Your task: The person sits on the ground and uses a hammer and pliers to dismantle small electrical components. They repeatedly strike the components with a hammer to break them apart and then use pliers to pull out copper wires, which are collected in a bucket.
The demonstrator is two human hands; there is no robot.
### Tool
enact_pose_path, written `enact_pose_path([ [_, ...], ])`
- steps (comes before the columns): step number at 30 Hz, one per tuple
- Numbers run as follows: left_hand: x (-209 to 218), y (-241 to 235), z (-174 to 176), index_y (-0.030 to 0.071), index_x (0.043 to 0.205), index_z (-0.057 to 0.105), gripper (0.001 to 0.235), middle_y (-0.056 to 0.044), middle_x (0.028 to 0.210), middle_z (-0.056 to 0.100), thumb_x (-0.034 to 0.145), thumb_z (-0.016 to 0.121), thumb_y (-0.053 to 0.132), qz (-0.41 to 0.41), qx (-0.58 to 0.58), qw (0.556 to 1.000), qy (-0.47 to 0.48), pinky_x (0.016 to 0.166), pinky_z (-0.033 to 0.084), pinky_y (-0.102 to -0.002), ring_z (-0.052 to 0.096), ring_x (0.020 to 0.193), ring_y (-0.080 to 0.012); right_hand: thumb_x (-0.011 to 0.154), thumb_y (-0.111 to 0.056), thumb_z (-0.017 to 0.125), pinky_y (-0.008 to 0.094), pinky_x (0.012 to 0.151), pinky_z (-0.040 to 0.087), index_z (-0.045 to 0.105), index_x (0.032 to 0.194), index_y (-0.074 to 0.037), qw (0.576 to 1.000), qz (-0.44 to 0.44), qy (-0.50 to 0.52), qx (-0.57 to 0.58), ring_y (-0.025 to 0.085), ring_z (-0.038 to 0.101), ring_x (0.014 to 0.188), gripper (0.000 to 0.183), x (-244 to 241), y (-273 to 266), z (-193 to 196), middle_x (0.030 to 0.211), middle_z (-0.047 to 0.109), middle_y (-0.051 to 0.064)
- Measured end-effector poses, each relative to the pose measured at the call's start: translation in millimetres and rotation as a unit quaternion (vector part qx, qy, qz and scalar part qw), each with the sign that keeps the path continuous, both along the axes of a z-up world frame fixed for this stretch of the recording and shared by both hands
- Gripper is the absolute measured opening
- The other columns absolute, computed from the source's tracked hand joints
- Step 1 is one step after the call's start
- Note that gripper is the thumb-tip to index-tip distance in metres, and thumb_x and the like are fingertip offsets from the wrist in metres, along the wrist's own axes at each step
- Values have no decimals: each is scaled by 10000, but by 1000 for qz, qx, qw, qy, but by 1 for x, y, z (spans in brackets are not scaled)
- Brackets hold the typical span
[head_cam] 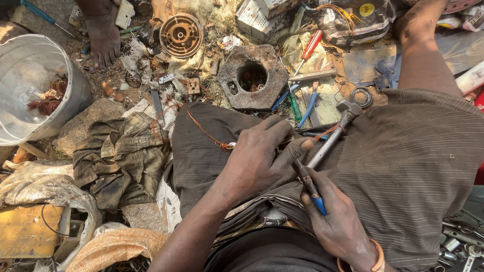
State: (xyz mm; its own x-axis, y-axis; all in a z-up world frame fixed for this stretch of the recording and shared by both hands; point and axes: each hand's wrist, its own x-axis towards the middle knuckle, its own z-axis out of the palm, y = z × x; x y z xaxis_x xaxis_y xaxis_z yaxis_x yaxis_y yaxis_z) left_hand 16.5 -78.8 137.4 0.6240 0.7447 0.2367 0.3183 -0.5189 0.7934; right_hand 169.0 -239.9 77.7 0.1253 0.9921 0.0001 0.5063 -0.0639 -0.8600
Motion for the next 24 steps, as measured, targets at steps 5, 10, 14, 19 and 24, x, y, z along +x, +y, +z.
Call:
enact_pose_path([
  [5, -1, 7, -8, -2, 935, 652, 419, -108, 802, 560, 1099, 523, 361, -32, -37, 996, -69, 633, 460, -416, 595, 695, -279, 1063, -199, 593, 341, 624, 477, 549, 1377, 22, 921, 16, 335, -200, 172, 504, 700, 387, 8, -13, -17, 797, 557, 124],
  [10, -1, 2, -10, -8, 991, 634, 375, -137, 872, 597, 1120, 499, 317, -21, -32, 998, -54, 665, 499, -441, 639, 761, -325, 951, -209, 633, 322, 591, 513, 485, 1480, -38, 993, 3, 78, -91, 139, 588, 631, 575, 2, -8, -10, 748, 602, 40],
  [14, 6, -7, -8, -22, 996, 633, 354, -169, 876, 623, 1104, 521, 296, 73, -39, 997, 5, 669, 490, -484, 645, 784, -393, 987, -101, 602, 372, 700, 489, 496, 1420, -21, 975, -30, -178, 127, 218, 619, 791, 453, -8, 4, -3, 961, 588, 136],
  [19, 4, -10, -7, -28, 1028, 643, 359, -168, 897, 644, 1103, 514, 299, 64, -57, 996, -34, 663, 499, -456, 650, 752, -373, 971, -244, 594, 326, 585, 454, 585, 1377, -84, 971, -12, 92, -222, 177, 506, 617, 436, -3, 0, -3, 700, 523, 97],
  [24, -5, -5, -14, -27, 1022, 648, 362, -161, 904, 641, 1105, 512, 299, 16, -47, 998, -38, 662, 511, -434, 659, 767, -349, 1031, -317, 564, 296, 623, 477, 547, 1398, 2, 883, 71, 410, -216, 143, 497, 713, 487, 13, -9, -9, 807, 559, 53],
])
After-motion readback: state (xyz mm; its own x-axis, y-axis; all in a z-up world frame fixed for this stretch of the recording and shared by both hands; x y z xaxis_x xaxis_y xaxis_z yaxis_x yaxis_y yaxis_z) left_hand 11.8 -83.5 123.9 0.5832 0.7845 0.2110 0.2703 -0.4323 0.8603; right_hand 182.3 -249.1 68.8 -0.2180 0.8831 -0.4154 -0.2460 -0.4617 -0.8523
